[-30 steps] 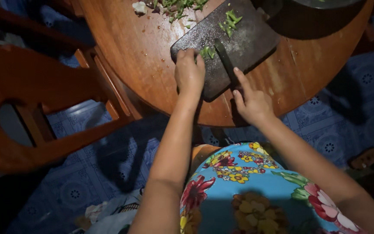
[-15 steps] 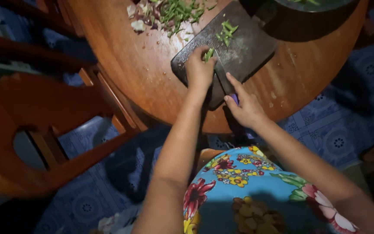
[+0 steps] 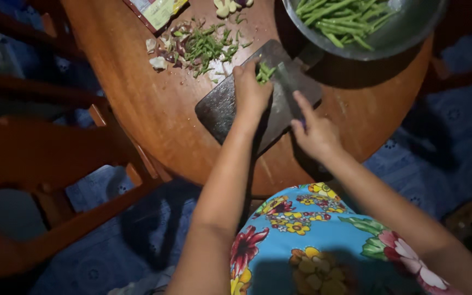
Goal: The person chops green beans on a cutting board using a knife and places them into a metal bowl containing other vegetables.
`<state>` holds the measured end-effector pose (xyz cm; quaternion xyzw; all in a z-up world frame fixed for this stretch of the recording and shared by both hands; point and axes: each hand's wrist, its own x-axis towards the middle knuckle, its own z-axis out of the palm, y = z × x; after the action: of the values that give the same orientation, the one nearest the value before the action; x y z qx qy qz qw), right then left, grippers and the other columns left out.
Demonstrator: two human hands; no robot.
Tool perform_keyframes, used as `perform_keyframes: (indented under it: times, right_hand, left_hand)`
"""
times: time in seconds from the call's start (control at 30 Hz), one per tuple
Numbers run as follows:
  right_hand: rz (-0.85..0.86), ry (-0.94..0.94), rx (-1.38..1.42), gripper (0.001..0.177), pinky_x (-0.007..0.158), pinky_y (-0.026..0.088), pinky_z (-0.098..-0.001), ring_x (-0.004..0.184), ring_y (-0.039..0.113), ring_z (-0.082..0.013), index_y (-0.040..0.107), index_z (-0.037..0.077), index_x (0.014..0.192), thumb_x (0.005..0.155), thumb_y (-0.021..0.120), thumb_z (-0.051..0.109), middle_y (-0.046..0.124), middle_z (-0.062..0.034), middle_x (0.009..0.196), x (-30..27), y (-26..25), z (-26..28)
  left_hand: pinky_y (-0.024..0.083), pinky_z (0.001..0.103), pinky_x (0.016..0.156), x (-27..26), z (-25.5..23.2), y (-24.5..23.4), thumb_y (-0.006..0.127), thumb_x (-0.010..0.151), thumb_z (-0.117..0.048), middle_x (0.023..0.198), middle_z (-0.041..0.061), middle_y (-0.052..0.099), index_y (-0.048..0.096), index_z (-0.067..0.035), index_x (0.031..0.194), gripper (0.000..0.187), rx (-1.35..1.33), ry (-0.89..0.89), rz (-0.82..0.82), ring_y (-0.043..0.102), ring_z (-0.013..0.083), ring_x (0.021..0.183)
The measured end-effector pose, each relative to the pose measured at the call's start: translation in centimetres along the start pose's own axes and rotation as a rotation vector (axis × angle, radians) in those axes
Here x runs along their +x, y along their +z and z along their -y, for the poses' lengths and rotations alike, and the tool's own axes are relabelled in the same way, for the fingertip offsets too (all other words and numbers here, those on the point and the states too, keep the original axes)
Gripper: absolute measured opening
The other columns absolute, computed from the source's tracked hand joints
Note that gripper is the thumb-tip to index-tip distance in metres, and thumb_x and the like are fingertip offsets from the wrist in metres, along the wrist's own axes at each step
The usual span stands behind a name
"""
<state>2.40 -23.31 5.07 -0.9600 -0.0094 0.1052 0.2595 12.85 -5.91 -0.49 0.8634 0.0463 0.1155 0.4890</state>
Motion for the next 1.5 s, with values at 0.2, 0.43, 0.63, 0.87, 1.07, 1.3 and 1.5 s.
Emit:
perform_keyframes:
  times: [0.2, 0.43, 0.63, 0.87, 1.07, 1.3, 1.5]
  right_hand:
    - [0.166, -0.08, 0.195, 0.075, 0.061, 0.052, -0.0498, 0.057, 0.065, -0.0369, 0.03, 0.033, 0.162, 0.095, 0.064, 0.028, 0.064, -0.0189, 0.064, 1.3, -0.6, -0.8]
    - [0.222, -0.142, 0.369, 0.073, 0.086, 0.046, -0.0436, 0.093, 0.057, -0.0367, 0.035, 0.017, 0.162, 0.096, 0.065, 0.017, 0.065, -0.0235, 0.114, 2.8, -3.9, -1.3]
    - [0.008, -0.336, 0.728, 0.068, 0.126, 0.031, -0.0332, 0.153, 0.041, -0.027, 0.032, 0.002, 0.163, 0.102, 0.061, 0.008, 0.044, -0.0177, 0.165, 5.7, -8.5, -3.0]
    - [-0.062, 0.069, 0.056, 0.08, 0.087, 0.054, -0.0505, 0.091, 0.07, -0.0421, 0.033, 0.035, 0.164, 0.093, 0.068, 0.027, 0.072, -0.0211, 0.095, 12.8, -15.7, -5.5]
    - [-0.069, 0.136, 0.099, 0.08, 0.084, 0.054, -0.0488, 0.085, 0.071, -0.039, 0.036, 0.036, 0.16, 0.088, 0.07, 0.027, 0.071, -0.019, 0.087, 13.8, -15.0, -8.4]
    - [-0.119, 0.11, 0.315, 0.075, 0.079, 0.055, -0.0374, 0.079, 0.066, -0.0272, 0.041, 0.029, 0.16, 0.092, 0.07, 0.017, 0.072, -0.0139, 0.116, 13.0, -14.9, -9.2]
    - [-0.243, -0.281, 0.604, 0.065, 0.108, 0.052, -0.0329, 0.126, 0.063, -0.019, 0.036, 0.012, 0.164, 0.107, 0.065, 0.002, 0.057, -0.0123, 0.152, 11.3, -13.0, -9.1]
  left_hand:
    - [0.055, 0.041, 0.095, -0.2, -0.1, 2.3, 0.079, 0.077, -0.003, 0.113, 0.02, 0.064, 0.073, -0.008, 0.116, 0.04, -0.01, -0.116, -0.035, 0.067, 0.037, 0.104]
    - [0.055, 0.04, 0.09, 0.8, -3.6, 0.8, 0.082, 0.073, -0.006, 0.1, 0.016, 0.071, 0.077, -0.008, 0.105, 0.032, -0.065, -0.161, -0.136, 0.07, 0.0326, 0.097]
    - [0.057, 0.038, 0.093, 7.3, -9.2, 3.7, 0.081, 0.079, -0.009, 0.105, 0.014, 0.073, 0.075, -0.007, 0.108, 0.03, -0.221, 0.165, -0.135, 0.072, 0.0307, 0.102]
    - [0.056, 0.047, 0.085, 18.4, -9.6, 13.9, 0.073, 0.066, -0.003, 0.1, 0.025, 0.072, 0.077, -0.003, 0.098, 0.032, -0.012, 0.295, -0.228, 0.069, 0.0424, 0.096]
    - [0.06, 0.048, 0.075, 16.9, -6.8, 19.8, 0.057, 0.085, -0.008, 0.097, 0.018, 0.075, 0.077, -0.007, 0.087, 0.02, 0.56, 0.135, 0.176, 0.074, 0.0385, 0.094]
    - [0.059, 0.049, 0.078, 16.6, -6.4, 18.5, 0.059, 0.086, -0.006, 0.097, 0.02, 0.075, 0.076, -0.005, 0.091, 0.018, 0.484, -0.008, 0.196, 0.073, 0.0399, 0.092]
    - [0.059, 0.036, 0.062, 14.1, -9.5, 9.6, 0.08, 0.07, -0.015, 0.069, 0.014, 0.075, 0.075, -0.002, 0.086, 0.02, -0.069, 0.029, 0.117, 0.075, 0.0256, 0.065]
